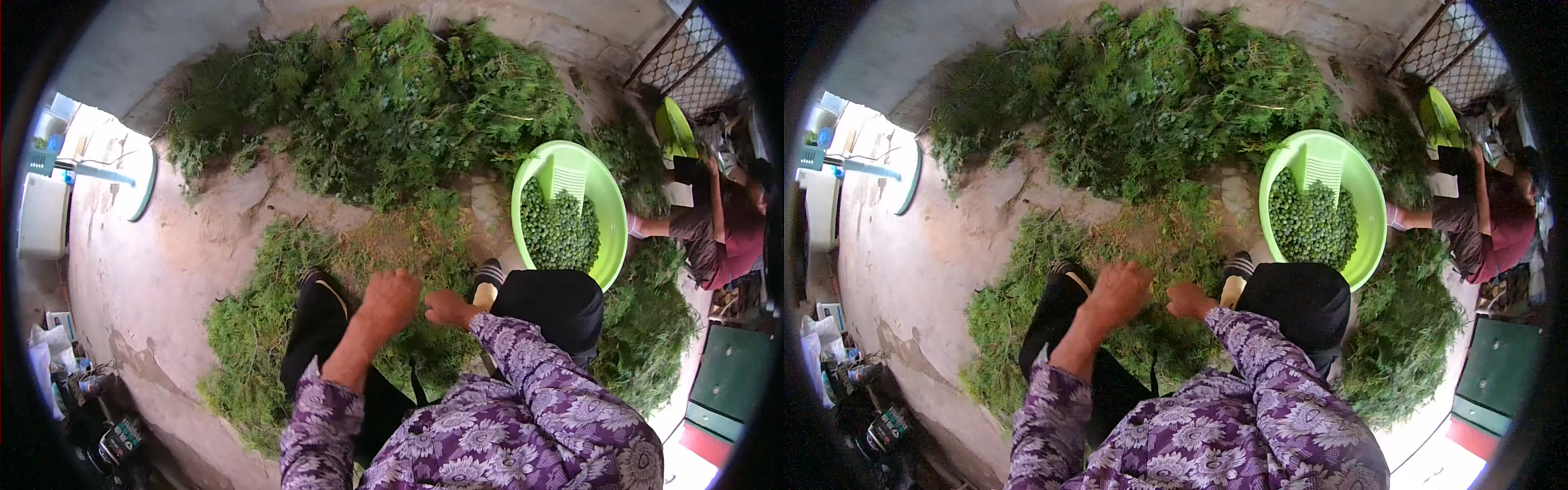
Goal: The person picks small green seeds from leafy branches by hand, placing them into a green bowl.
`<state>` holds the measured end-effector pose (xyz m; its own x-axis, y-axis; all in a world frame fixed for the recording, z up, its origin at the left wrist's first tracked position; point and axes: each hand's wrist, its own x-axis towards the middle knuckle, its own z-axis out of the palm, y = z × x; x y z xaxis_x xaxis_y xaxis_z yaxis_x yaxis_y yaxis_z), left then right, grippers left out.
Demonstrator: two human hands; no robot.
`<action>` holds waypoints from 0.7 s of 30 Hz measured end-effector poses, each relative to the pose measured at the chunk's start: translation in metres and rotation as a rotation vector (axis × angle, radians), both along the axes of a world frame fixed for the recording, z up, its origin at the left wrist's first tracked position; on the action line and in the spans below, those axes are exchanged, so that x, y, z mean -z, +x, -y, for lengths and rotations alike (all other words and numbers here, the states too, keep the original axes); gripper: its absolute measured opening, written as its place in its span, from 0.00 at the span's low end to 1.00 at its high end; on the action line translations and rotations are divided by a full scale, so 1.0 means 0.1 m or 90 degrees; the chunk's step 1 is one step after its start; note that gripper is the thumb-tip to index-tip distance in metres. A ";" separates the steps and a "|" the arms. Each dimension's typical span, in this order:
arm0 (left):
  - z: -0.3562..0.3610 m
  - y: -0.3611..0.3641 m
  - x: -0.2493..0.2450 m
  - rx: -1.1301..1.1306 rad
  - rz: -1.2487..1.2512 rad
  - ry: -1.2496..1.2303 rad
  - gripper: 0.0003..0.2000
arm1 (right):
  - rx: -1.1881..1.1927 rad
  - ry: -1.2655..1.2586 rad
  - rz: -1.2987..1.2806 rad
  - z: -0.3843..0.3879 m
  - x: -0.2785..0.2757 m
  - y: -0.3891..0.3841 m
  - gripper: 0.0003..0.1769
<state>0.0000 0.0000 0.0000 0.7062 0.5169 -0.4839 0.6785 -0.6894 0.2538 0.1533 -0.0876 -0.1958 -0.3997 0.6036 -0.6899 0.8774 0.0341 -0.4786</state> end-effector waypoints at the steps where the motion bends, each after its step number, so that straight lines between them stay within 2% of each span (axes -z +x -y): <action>1: 0.13 0.08 -0.02 -0.014 -0.021 -0.016 0.14 | 0.110 0.093 -0.120 0.09 0.10 0.02 0.16; 2: 0.24 0.17 -0.05 -0.028 -0.043 -0.034 0.13 | 0.221 0.184 -0.239 0.20 0.19 0.06 0.16; 3: -0.06 0.09 0.13 -0.019 0.022 -0.056 0.13 | 0.220 0.175 -0.226 -0.09 0.48 -0.07 0.16; 5: -0.08 0.13 -0.04 -0.014 0.078 -0.089 0.13 | 0.512 0.152 -0.360 -0.09 0.64 -0.18 0.17; 7: -0.13 0.12 -0.16 -0.007 0.274 0.105 0.15 | 0.805 0.141 -0.487 -0.21 0.78 -0.24 0.18; 8: -0.16 0.10 -0.20 -0.007 0.277 0.101 0.15 | 0.954 0.134 -0.548 -0.25 0.84 -0.25 0.19; 9: -0.19 0.06 -0.24 -0.054 0.297 0.049 0.17 | 0.957 0.133 -0.545 -0.42 0.81 -0.21 0.19; 11: -0.22 -0.01 -0.30 -0.102 0.316 -0.006 0.19 | 0.436 -0.002 0.104 -0.99 0.67 -0.06 0.23; 13: -0.22 -0.07 -0.34 -0.181 0.305 -0.018 0.21 | 0.449 -0.065 0.077 -1.12 0.85 -0.04 0.25; 15: -0.20 -0.13 -0.38 -0.225 0.358 -0.024 0.22 | 0.418 0.107 0.105 -1.21 1.01 -0.08 0.27; 17: -0.17 -0.18 -0.40 -0.282 0.437 -0.035 0.24 | 0.398 0.124 0.109 -1.31 1.11 -0.13 0.27; 20: -0.20 -0.22 -0.46 -0.325 0.488 -0.036 0.20 | 0.395 0.161 0.094 -1.42 1.26 -0.19 0.26; 21: -0.20 -0.22 -0.49 -0.347 0.515 -0.041 0.17 | 0.431 0.166 0.138 -1.44 1.30 -0.21 0.23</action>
